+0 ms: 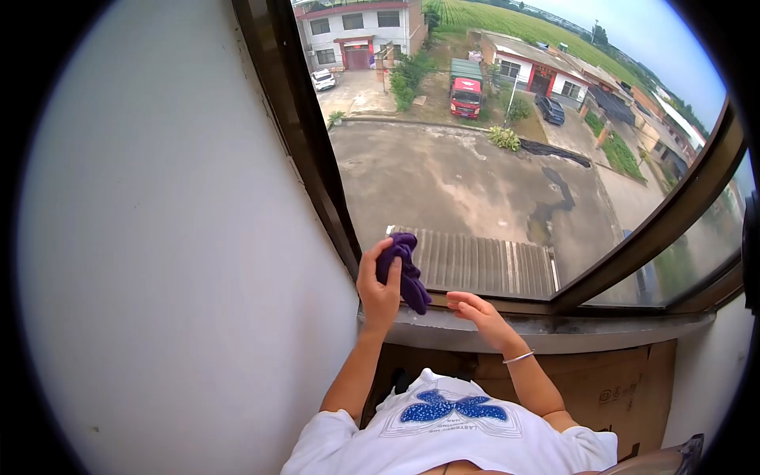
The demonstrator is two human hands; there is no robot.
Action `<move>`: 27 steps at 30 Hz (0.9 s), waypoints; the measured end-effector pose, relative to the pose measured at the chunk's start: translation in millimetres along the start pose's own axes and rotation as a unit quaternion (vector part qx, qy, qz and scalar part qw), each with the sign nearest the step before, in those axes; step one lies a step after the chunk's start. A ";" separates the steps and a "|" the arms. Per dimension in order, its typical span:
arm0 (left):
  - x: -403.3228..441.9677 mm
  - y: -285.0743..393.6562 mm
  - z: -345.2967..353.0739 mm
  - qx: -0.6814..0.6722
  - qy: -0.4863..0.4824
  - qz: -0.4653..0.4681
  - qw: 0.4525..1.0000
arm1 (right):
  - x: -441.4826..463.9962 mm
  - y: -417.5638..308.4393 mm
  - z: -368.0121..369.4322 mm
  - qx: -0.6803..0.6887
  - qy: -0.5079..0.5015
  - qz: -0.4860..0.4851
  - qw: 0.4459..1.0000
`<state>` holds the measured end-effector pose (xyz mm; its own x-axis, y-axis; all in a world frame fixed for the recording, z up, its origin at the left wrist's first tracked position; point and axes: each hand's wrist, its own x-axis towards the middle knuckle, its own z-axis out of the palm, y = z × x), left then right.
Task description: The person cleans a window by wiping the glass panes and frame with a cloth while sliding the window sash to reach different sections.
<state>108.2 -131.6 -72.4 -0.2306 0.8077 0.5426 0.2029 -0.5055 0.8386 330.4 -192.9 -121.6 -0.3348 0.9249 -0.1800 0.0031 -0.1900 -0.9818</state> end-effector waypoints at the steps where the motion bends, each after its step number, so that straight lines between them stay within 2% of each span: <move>1: 25.4 21.1 -1.4 -0.020 0.037 0.041 0.998 | -9.7 5.0 -6.8 0.017 0.035 0.014 0.999; 4: 111.9 71.3 -4.3 -0.039 0.138 0.222 0.964 | -42.8 22.6 -26.7 0.060 0.062 0.058 0.995; 6: 171.7 94.4 -3.6 0.114 0.163 0.349 0.916 | -64.3 42.2 -36.1 0.077 0.087 0.082 0.990; 7: 203.3 94.5 0.8 0.170 0.142 0.370 0.902 | -71.0 51.4 -39.4 0.079 0.089 0.080 0.990; 8: 230.3 92.3 10.5 0.226 0.122 0.418 0.871 | -79.3 60.4 -42.2 0.107 0.132 0.101 0.980; 9: 242.4 86.1 24.6 0.299 0.175 0.426 0.836 | -87.8 68.3 -43.6 0.134 0.174 0.124 0.968; 11: 236.5 77.0 40.9 0.298 0.205 0.425 0.830 | -97.1 80.1 -46.0 0.156 0.202 0.121 0.959; 13: 205.2 52.4 50.3 0.277 0.180 0.399 0.855 | -104.3 89.2 -46.3 0.178 0.226 0.119 0.950; 15: 151.6 -0.7 55.6 0.330 0.137 0.343 0.869 | -104.8 95.7 -46.0 0.219 0.247 0.089 0.940; 18: 90.0 -52.3 54.8 0.359 0.092 0.333 0.867 | -102.1 89.1 -46.5 0.197 0.250 0.104 0.942; 20: 81.1 -55.9 55.7 0.421 0.087 0.267 0.863 | -98.9 85.5 -51.2 0.180 0.240 0.090 0.950; 25: 179.2 44.2 37.9 0.448 0.208 0.342 0.799 | -92.6 71.8 -55.0 0.151 0.240 0.089 0.955; 27: 192.1 54.0 30.8 0.458 0.223 0.351 0.786 | -88.9 72.5 -55.6 0.153 0.234 0.064 0.958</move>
<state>104.1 5.6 75.7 -0.0254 0.1384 0.9901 0.9817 -0.1836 0.0508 412.7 -270.6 -180.1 0.1088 0.9202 -0.3761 -0.2848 -0.3336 -0.8987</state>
